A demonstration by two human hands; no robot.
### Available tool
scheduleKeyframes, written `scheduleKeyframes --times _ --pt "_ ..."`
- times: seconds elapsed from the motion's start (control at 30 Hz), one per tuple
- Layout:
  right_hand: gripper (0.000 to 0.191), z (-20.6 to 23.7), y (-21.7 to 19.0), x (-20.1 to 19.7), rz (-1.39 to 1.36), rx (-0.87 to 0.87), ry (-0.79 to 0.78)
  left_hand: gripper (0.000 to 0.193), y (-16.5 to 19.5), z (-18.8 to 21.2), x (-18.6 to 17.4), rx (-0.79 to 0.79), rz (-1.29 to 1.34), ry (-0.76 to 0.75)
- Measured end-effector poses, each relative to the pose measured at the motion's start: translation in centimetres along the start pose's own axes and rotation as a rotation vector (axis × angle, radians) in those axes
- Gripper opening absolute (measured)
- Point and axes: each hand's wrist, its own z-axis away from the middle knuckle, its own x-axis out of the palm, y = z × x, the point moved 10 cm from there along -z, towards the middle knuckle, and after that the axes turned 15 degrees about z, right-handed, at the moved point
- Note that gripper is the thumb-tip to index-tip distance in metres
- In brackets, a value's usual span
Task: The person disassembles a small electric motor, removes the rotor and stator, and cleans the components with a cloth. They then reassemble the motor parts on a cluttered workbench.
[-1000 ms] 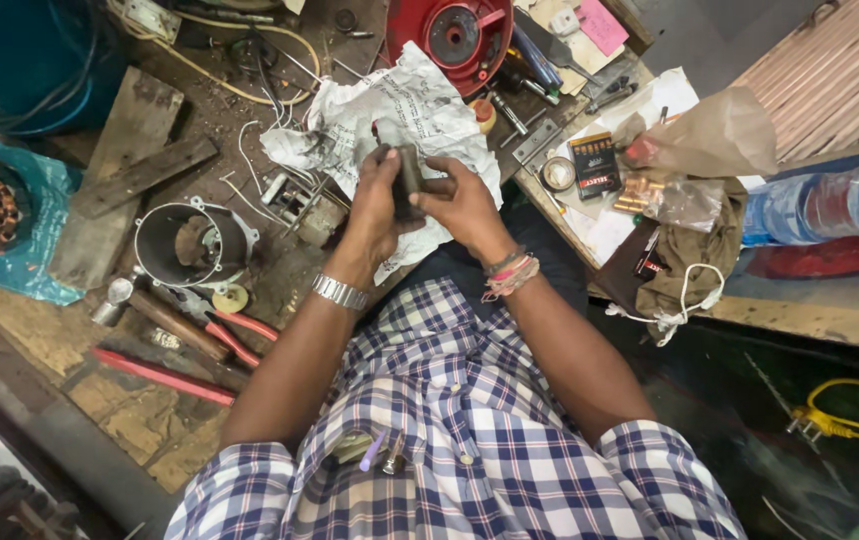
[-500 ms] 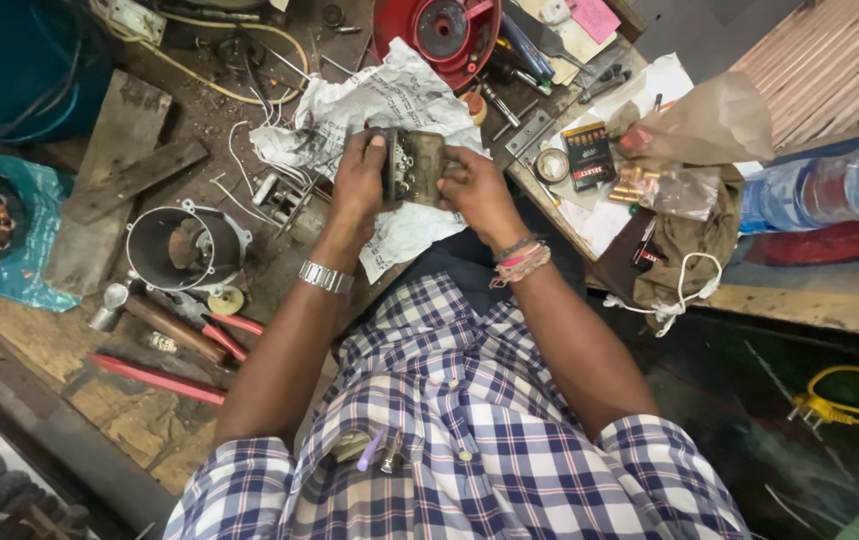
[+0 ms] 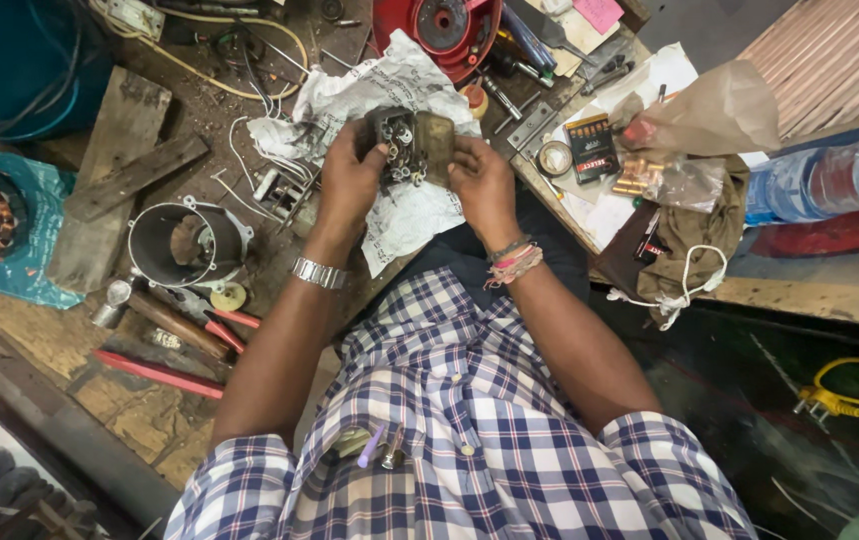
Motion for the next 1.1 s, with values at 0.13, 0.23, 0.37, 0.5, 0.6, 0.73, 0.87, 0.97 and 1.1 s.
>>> scheduleKeyframes --times 0.13,0.23,0.37,0.5,0.6,0.73,0.87,0.97,1.1 --pt "0.034 0.2 -0.9 -0.5 0.061 -0.092 0.058 0.047 1.5 0.1 -0.4 0.085 -0.316 0.047" --pt "0.032 0.4 -1.3 -0.7 0.134 -0.082 0.087 0.055 3.2 0.2 -0.2 0.124 -0.425 0.03" --pt "0.031 0.6 -1.9 -0.8 0.129 -0.095 0.101 0.059 4.8 0.6 0.4 0.12 -0.54 -0.047" --pt "0.031 0.5 -1.5 -0.9 0.115 -0.089 0.109 0.059 6.0 1.3 1.1 0.18 -0.526 -0.123" --pt "0.031 0.3 -1.0 -0.7 0.017 -0.067 0.087 0.059 6.5 1.5 1.1 0.21 -0.514 -0.125" --pt "0.031 0.2 -0.8 -0.8 0.049 -0.066 0.084 0.059 6.6 1.7 0.8 0.228 -0.495 -0.116" --pt "0.032 0.3 -2.2 -1.1 0.119 -0.075 0.102 0.056 6.1 1.6 0.3 0.182 -0.5 -0.109" --pt "0.034 0.6 -5.1 -1.7 0.256 -0.11 0.148 0.055 5.9 1.1 0.1 0.171 -0.491 -0.109" --pt "0.039 4.0 -13.2 -2.5 0.634 -0.493 0.356 0.056 5.0 0.7 -0.3 0.115 -0.519 -0.085"
